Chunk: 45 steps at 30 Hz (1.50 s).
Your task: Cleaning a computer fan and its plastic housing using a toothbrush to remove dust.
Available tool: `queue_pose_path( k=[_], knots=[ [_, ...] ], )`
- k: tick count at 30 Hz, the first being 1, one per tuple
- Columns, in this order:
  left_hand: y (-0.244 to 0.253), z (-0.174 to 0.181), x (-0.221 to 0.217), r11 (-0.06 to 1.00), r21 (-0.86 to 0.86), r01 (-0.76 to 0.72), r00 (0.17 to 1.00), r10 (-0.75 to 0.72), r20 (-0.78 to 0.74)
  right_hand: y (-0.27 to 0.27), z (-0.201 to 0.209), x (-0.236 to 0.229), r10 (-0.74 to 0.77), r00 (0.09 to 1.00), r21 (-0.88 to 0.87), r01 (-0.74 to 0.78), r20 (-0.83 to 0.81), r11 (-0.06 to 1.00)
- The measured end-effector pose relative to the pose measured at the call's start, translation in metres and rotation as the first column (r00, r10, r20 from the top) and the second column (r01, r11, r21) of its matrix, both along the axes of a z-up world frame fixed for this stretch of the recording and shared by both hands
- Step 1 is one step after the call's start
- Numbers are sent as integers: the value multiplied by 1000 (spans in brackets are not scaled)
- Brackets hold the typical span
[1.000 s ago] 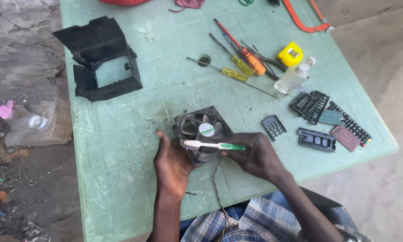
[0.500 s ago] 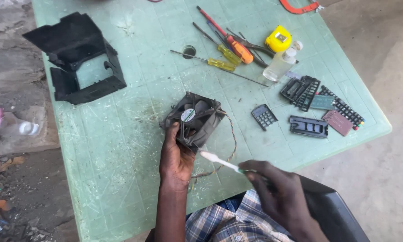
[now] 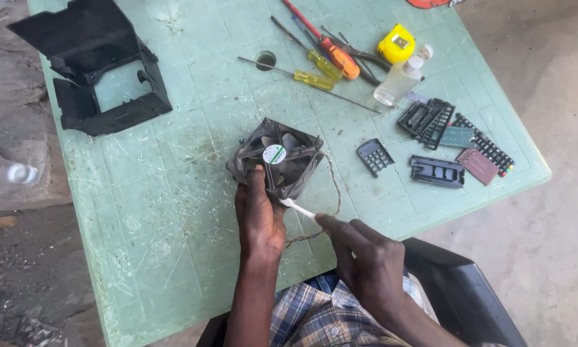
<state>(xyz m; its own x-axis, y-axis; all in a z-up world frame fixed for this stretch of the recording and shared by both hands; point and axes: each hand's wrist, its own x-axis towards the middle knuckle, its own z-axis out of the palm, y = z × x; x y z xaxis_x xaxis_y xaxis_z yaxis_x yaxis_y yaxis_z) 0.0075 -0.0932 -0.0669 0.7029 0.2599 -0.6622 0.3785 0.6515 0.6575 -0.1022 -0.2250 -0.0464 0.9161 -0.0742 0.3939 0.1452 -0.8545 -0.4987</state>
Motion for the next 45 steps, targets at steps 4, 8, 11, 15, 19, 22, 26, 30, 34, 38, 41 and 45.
queue_pose_path(
  k=[4,8,11,15,19,22,26,30,34,38,41,45],
  knots=[
    [5,9,-1,999,-15,46,997,-46,-62,-21,0,21,304,775,738,290,-555,609],
    [4,6,1,995,-27,92,994,-94,-56,-16,8,18,377,716,795,421,-587,437],
    [1,4,2,999,-42,29,999,-30,-31,-11,5,6,137,985,216,-111,-109,970],
    [-2,9,2,995,-94,13,1000,-14,-2,-25,5,8,203,972,-122,-189,116,974],
    [-11,26,0,998,-36,-45,999,44,-30,-25,-10,7,202,955,-140,-175,216,975],
    [-11,26,3,998,-25,-62,998,62,-16,-11,4,15,115,993,305,-99,-35,947],
    [2,43,5,995,-101,13,1000,-11,18,-30,1,31,617,633,829,556,-469,60],
    [6,43,10,995,-104,-9,998,16,66,-22,17,26,595,695,905,398,-404,149],
    [8,22,14,982,-161,-103,992,113,53,-23,21,19,305,950,275,-277,-64,921],
    [4,32,5,969,-179,-169,985,171,-4,-14,8,3,237,964,101,-225,-119,969],
    [5,36,3,979,-130,-160,987,161,2,-1,32,14,362,880,651,-83,-307,754],
    [12,24,5,986,-141,-94,992,105,74,-13,6,21,714,572,742,661,-404,-109]
  ],
)
